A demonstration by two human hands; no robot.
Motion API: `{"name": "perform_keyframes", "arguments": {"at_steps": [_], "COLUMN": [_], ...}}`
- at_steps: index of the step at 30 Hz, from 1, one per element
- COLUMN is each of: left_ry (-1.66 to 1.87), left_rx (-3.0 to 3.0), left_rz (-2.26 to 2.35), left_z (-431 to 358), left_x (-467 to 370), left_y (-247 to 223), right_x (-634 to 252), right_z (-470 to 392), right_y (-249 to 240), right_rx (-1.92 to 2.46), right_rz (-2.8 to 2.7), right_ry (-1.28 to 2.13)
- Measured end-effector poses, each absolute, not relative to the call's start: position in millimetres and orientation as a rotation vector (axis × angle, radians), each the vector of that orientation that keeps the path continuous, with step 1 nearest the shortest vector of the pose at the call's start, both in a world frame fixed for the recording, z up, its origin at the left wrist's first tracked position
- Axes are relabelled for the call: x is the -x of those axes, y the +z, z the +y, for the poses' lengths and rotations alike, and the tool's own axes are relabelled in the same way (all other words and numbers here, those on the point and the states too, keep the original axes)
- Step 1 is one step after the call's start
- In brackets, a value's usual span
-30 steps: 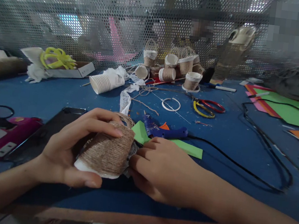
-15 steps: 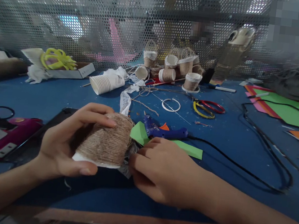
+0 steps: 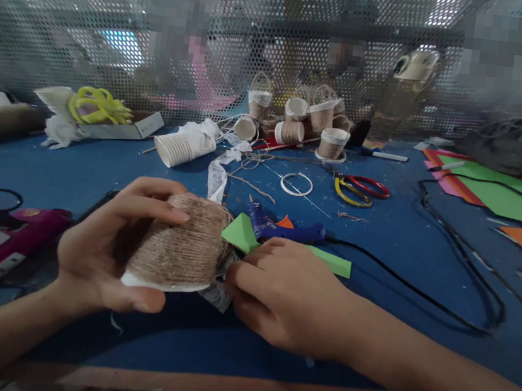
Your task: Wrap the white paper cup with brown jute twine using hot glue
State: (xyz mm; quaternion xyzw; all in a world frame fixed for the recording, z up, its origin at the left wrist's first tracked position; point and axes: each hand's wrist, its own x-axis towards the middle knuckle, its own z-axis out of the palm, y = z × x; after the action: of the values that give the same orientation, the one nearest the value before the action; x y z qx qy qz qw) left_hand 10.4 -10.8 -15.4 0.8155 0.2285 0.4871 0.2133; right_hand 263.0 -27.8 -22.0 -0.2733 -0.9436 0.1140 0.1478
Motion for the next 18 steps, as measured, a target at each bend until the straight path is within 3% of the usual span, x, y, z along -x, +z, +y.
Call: {"name": "perform_keyframes", "arguments": {"at_steps": [11, 18], "left_ry": [1.395, 1.360], "left_rx": [-1.875, -2.028], "left_rz": [0.601, 0.638], "left_z": [-4.3, -3.8], "left_x": [-20.5, -17.9], "left_y": [-23.7, -22.1], "right_x": [-263.5, -262.3], "right_z": [-30.4, -30.0], "right_y": [-16.7, -21.1], "right_rx": [0.778, 0.803], "right_rz": [-2.649, -2.698], "right_ry": [0.326, 0.330]}}
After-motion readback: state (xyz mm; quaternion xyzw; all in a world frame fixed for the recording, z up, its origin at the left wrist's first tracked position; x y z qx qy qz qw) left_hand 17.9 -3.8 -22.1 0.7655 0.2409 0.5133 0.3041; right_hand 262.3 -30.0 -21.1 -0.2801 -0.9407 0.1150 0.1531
